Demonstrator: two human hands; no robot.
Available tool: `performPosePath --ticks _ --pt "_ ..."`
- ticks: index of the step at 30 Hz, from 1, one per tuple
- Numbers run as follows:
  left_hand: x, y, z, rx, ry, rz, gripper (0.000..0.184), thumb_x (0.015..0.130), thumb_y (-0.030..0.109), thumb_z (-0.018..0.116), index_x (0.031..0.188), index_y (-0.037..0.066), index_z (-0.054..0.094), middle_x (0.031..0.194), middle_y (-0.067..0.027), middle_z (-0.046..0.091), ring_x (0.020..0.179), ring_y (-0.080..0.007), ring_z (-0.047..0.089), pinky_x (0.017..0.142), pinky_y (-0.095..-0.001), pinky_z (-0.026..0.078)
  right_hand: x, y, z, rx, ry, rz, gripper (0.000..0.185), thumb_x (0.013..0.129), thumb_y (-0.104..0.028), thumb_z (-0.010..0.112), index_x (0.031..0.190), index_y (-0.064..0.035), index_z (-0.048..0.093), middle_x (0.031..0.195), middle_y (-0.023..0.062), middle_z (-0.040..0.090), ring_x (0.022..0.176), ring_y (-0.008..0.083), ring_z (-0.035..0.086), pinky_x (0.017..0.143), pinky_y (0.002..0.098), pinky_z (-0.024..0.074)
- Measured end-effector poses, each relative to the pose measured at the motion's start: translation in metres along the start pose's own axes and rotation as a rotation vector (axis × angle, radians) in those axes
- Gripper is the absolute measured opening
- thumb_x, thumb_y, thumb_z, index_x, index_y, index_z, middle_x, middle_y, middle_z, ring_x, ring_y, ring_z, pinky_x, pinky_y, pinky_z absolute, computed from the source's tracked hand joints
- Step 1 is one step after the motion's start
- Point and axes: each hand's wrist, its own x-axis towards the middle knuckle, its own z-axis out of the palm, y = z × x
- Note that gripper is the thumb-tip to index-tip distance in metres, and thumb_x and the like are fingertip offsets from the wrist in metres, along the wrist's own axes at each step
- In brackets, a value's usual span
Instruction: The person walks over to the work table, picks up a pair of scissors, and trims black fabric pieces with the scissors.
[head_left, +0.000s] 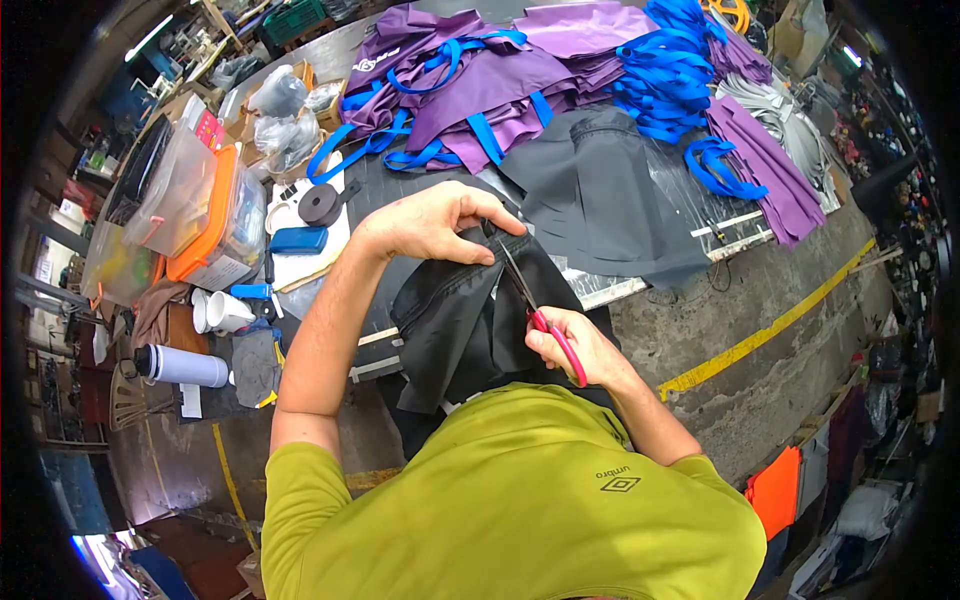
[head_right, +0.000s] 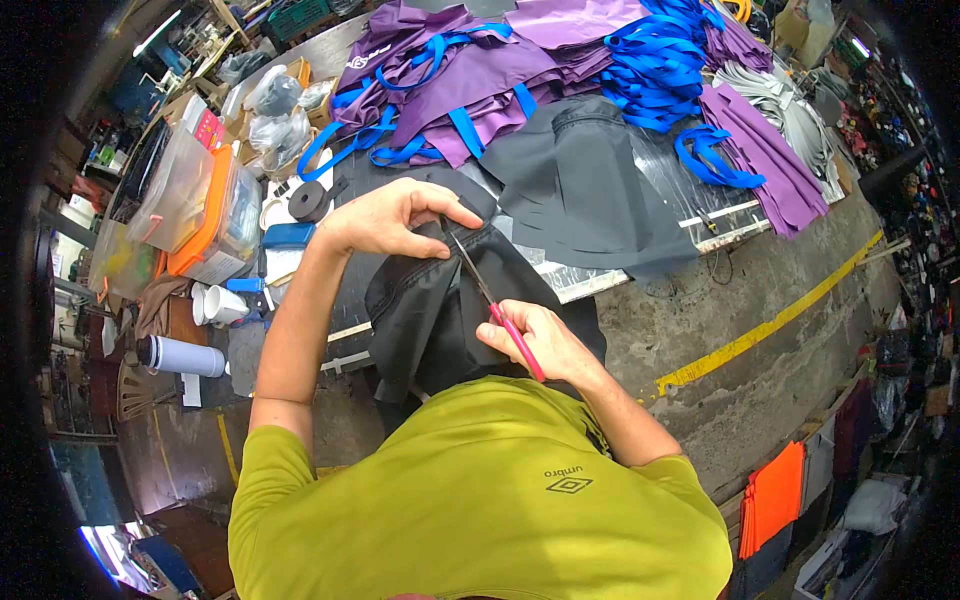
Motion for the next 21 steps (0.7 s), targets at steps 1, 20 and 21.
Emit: performPosePath --ticks 1,20,21 --pt "0.001 -0.001 0.001 0.018 -0.001 0.001 0.050 0.086 0.005 0.080 0.135 0.003 0.069 0.126 -0.0052 0.068 0.120 -0.0149 0.061 0.103 -0.0286 0.047 0.001 0.001 0.001 0.004 0.005 -0.006 0.044 0.098 -0.044 0.071 0.082 -0.0057 0.058 0.066 -0.0036 0.050 0.062 0.0073 0.044 0.055 0.0308 0.0371" --pt "0.005 -0.013 0.020 -0.279 -0.086 0.030 0.052 0.084 0.000 0.084 0.134 0.000 0.069 0.132 -0.0088 0.069 0.128 -0.0178 0.061 0.114 -0.0324 0.044 0.011 0.022 0.009 0.206 -0.085 -0.260 0.043 0.093 -0.043 0.078 0.081 -0.0089 0.055 0.071 -0.0074 0.047 0.066 0.0049 0.041 0.058 0.0261 0.0351" --pt "0.007 -0.017 0.024 -0.314 -0.090 0.023 0.052 0.084 0.000 0.084 0.134 -0.001 0.069 0.132 -0.0091 0.069 0.128 -0.0179 0.061 0.114 -0.0328 0.044 0.012 0.020 0.010 0.202 -0.083 -0.278 0.043 0.093 -0.043 0.079 0.082 -0.0091 0.055 0.072 -0.0075 0.046 0.067 0.0049 0.041 0.059 0.0260 0.0349"
